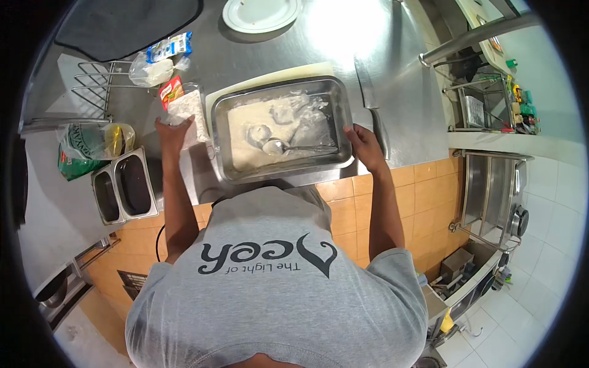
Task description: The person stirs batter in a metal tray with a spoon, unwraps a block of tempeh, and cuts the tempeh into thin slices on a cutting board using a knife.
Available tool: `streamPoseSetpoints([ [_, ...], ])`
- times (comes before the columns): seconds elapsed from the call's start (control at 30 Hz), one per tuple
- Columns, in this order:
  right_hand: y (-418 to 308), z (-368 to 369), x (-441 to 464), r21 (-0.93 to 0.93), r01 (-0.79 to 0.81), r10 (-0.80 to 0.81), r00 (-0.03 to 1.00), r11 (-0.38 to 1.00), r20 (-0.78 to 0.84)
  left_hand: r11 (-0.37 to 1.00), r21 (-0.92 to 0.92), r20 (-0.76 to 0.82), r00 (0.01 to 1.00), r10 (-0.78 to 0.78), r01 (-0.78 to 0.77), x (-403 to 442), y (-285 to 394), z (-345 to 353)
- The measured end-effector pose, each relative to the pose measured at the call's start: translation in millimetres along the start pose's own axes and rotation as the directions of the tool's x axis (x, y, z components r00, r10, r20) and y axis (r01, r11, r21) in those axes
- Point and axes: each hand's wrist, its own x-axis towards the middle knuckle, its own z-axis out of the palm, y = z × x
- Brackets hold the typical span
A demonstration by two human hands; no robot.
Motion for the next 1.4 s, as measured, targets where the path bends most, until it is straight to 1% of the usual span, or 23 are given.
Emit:
streamPoseSetpoints([
  [0.03,3.0,-2.0,-0.5,-0.005,0.004,-0.004,1.000,1.000,-0.007,0.998,-0.044,0.064,0.997,-0.036,0.039,3.5,2.3,-0.6],
  [0.07,5.7,-3.1,-2.2,0.018,0.029,-0.028,0.999,0.999,-0.025,0.985,-0.109,0.179,0.977,-0.113,0.134,9.8,2.2,-5.4],
  [0.13,9.5,-4.5,-6.5,0.065,0.084,-0.080,0.995,0.994,-0.057,0.955,-0.136,0.279,0.935,-0.220,0.265,11.6,17.4,-18.5],
  [0.17,8.6,-12.6,-12.9,0.070,0.079,-0.070,0.990,0.994,-0.121,0.933,-0.142,0.324,0.907,-0.270,0.329,9.7,27.6,-22.6],
  [0.2,4.1,-22.1,-23.9,0.076,0.073,-0.058,0.982,0.994,-0.181,0.913,-0.180,0.398,0.876,-0.272,0.366,9.5,31.7,-27.0],
  [0.23,4.0,-29.5,-32.1,0.080,0.064,-0.043,0.971,0.995,-0.237,0.917,-0.182,0.382,0.885,-0.268,0.356,9.4,30.2,-25.7],
  [0.3,42.3,-61.6,-37.5,0.057,0.194,-0.165,0.931,0.979,-0.326,0.923,-0.183,0.344,0.901,-0.263,0.339,9.7,24.3,-24.6],
  [0.37,53.2,-83.3,-52.1,0.091,0.204,-0.136,0.866,0.975,-0.482,0.940,-0.179,0.278,0.931,-0.236,0.292,4.1,33.1,-26.3],
  [0.43,58.3,-108.1,-67.7,0.088,0.256,-0.163,0.807,0.963,-0.567,0.944,-0.189,0.249,0.943,-0.220,0.270,-0.5,38.3,-29.9],
  [0.5,54.8,-119.8,-78.2,0.201,0.303,-0.102,0.749,0.932,-0.655,0.939,-0.217,0.257,0.944,-0.209,0.267,-3.3,40.3,-30.3],
  [0.53,53.3,-124.8,-82.9,0.253,0.329,-0.065,0.715,0.910,-0.696,0.920,-0.268,0.273,0.938,-0.213,0.287,-3.3,34.3,-29.1],
  [0.63,79.3,-149.4,-95.2,0.249,0.321,-0.023,0.653,0.914,-0.757,0.854,-0.410,0.314,0.929,-0.197,0.320,-1.1,18.9,-29.5],
  [0.67,121.3,-171.7,-101.0,0.251,0.336,-0.048,0.679,0.908,-0.733,0.834,-0.451,0.319,0.930,-0.183,0.319,-3.9,19.0,-31.7],
  [0.77,153.5,-171.8,-103.5,0.321,0.359,0.040,0.611,0.876,-0.791,0.778,-0.516,0.396,0.905,-0.155,0.359,-14.6,40.0,-45.7],
  [0.83,148.4,-157.3,-104.2,0.374,0.371,0.110,0.569,0.850,-0.815,0.757,-0.547,0.441,0.891,-0.103,0.358,-23.2,55.6,-49.7],
  [0.93,155.0,-146.2,-103.2,0.409,0.371,0.166,0.539,0.834,-0.826,0.799,-0.532,0.536,0.842,0.062,0.280,-29.4,68.8,-40.4],
  [1.0,154.7,-141.4,-98.3,0.414,0.378,0.184,0.514,0.828,-0.838,0.765,-0.566,0.569,0.817,0.093,0.308,-40.7,83.7,-26.8],
  [1.1,153.4,-135.6,-85.4,0.357,0.418,0.119,0.497,0.835,-0.860,0.722,-0.594,0.633,0.760,0.148,0.354,-54.8,104.0,-1.0],
  [1.13,156.9,-135.4,-80.1,0.344,0.402,0.143,0.452,0.849,-0.880,0.718,-0.590,0.652,0.742,0.153,0.371,-60.2,110.7,5.6],
  [1.2,178.0,-147.0,-73.3,0.306,0.320,0.162,0.406,0.897,-0.899,0.697,-0.593,0.690,0.700,0.182,0.403,-66.3,117.4,17.5],
  [1.27,165.1,-141.9,-69.7,0.298,0.214,0.207,0.365,0.930,-0.908,0.681,-0.610,0.696,0.685,0.217,0.404,-72.7,121.1,29.9],
  [1.37,149.9,-133.5,-75.7,0.220,-0.035,0.217,0.362,0.975,-0.907,0.652,-0.636,0.696,0.672,0.253,0.413,-78.7,127.0,39.9],
  [1.4,145.4,-131.8,-76.6,0.243,-0.048,0.244,0.365,0.969,-0.899,0.648,-0.637,0.692,0.680,0.242,0.417,-82.2,130.3,41.1],
])
